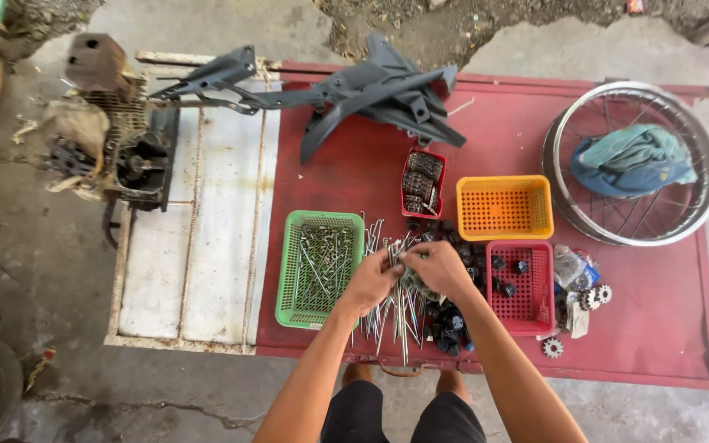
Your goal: Cleaning and sorting motorcycle spokes and small engine components on a work table.
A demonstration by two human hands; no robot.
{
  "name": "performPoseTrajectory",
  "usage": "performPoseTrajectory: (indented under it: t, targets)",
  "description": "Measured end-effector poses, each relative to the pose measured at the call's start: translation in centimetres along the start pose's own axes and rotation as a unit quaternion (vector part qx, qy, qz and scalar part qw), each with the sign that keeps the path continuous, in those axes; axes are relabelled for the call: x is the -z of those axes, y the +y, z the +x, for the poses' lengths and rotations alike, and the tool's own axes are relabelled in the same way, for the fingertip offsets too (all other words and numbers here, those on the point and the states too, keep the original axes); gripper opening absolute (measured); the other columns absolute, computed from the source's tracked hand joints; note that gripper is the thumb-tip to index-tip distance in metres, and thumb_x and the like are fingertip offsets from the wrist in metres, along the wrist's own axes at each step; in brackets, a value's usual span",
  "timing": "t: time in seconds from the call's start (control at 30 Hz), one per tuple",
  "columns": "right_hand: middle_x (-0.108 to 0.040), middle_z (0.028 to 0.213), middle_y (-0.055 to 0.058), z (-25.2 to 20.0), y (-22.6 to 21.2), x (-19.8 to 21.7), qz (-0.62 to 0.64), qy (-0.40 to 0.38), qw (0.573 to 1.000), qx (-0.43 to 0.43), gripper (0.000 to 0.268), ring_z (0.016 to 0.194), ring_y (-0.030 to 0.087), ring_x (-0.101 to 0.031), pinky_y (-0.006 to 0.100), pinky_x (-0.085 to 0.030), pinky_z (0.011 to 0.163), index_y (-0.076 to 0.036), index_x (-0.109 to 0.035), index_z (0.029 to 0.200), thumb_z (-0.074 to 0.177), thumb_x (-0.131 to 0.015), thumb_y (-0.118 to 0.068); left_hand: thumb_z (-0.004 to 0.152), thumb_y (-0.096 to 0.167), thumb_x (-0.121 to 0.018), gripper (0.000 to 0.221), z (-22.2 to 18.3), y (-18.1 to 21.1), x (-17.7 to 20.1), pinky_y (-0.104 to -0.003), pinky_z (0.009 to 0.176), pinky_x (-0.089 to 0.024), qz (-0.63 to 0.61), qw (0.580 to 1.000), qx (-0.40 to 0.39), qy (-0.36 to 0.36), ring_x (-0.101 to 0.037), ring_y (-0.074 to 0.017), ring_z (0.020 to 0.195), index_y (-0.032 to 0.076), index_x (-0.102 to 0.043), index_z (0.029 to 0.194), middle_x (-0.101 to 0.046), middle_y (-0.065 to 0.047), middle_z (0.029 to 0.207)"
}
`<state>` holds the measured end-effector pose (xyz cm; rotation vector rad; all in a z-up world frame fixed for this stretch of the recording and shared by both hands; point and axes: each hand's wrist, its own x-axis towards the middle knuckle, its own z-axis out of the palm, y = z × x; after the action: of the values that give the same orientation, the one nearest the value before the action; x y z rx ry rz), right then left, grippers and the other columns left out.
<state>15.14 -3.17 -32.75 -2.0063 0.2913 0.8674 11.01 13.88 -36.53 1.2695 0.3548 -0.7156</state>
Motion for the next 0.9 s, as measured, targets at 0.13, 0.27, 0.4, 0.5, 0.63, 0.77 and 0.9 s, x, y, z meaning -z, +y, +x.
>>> performPoseTrajectory:
  t: [0.13,0.27,0.4,0.5,0.63,0.77,0.9]
  targets:
    - [-0.076,0.094,0.029,-6.0,-3.4,0.8,0.016,-0.019,1.000,-0.005,0.029,0.079,0.043,-0.071,0.050,-0.054,0.072,-0.004,-0.084,0.106,0.092,-0.069,-0.025,0.101,0.002,-0.061,0.022,-3.3,-0.7,-0.5,-0.031,0.065,-0.061,-0.063,0.997,0.043,0.034,-0.062,-0.0195,0.085,-0.001,-0.063,0.123,-0.064,-0.009,0.097]
    - [-0.076,0.093,0.025,-9.6,-4.7,1.7,0.036,-0.030,0.998,-0.029,0.032,0.083,0.036,-0.070,0.048,-0.054,0.077,-0.007,-0.083,0.104,0.089,-0.072,-0.032,0.099,0.003,-0.067,0.025,-7.7,1.9,-2.3,-0.039,0.066,-0.065,-0.092,0.992,0.065,0.057,-0.066,-0.0251,0.087,-0.003,-0.065,0.123,-0.068,-0.014,0.101]
    - [-0.076,0.090,0.022,-12.0,-6.4,4.2,0.045,0.003,0.999,-0.004,0.036,0.082,0.033,-0.068,0.048,-0.054,0.076,-0.012,-0.084,0.106,0.088,-0.074,-0.041,0.101,0.005,-0.064,0.025,-12.2,7.4,-4.3,-0.045,0.069,-0.066,-0.090,0.993,0.055,0.061,-0.064,-0.0263,0.087,-0.005,-0.064,0.123,-0.065,-0.013,0.099]
    - [-0.076,0.094,0.025,-13.9,-5.6,6.9,0.088,-0.021,0.995,0.040,0.031,0.078,0.032,-0.071,0.044,-0.056,0.070,-0.010,-0.081,0.113,0.092,-0.069,-0.029,0.099,0.003,-0.065,0.027,-12.2,7.2,-5.3,-0.045,0.064,-0.068,-0.101,0.988,-0.006,0.117,-0.072,-0.0294,0.085,-0.005,-0.065,0.124,-0.070,-0.017,0.098]
    - [-0.072,0.083,0.029,-16.3,-4.3,8.3,0.057,-0.139,0.988,0.035,0.043,0.062,0.033,-0.068,0.042,-0.057,0.059,-0.001,-0.076,0.121,0.095,-0.070,-0.035,0.099,0.002,-0.063,0.028,-14.7,9.7,-7.2,-0.048,0.068,-0.068,-0.118,0.983,-0.026,0.136,-0.071,-0.0328,0.088,-0.006,-0.063,0.127,-0.069,-0.021,0.101]
    - [-0.071,0.071,0.022,-16.1,-2.2,6.9,0.046,-0.242,0.968,0.042,0.046,0.050,0.024,-0.064,0.034,-0.054,0.050,0.004,-0.075,0.118,0.094,-0.073,-0.036,0.096,0.001,-0.066,0.035,-17.3,11.8,-9.8,-0.046,0.071,-0.066,-0.099,0.977,-0.079,0.171,-0.070,-0.0259,0.091,-0.008,-0.062,0.130,-0.068,-0.016,0.101]
    - [-0.067,0.068,0.012,-16.9,-1.1,5.0,0.090,-0.267,0.957,0.069,0.029,0.055,0.017,-0.060,0.031,-0.051,0.054,0.000,-0.081,0.099,0.089,-0.079,-0.027,0.092,0.005,-0.075,0.030,-19.0,12.3,-11.0,-0.034,0.069,-0.062,-0.044,0.970,-0.116,0.209,-0.066,-0.0173,0.086,-0.003,-0.071,0.120,-0.072,-0.011,0.093]
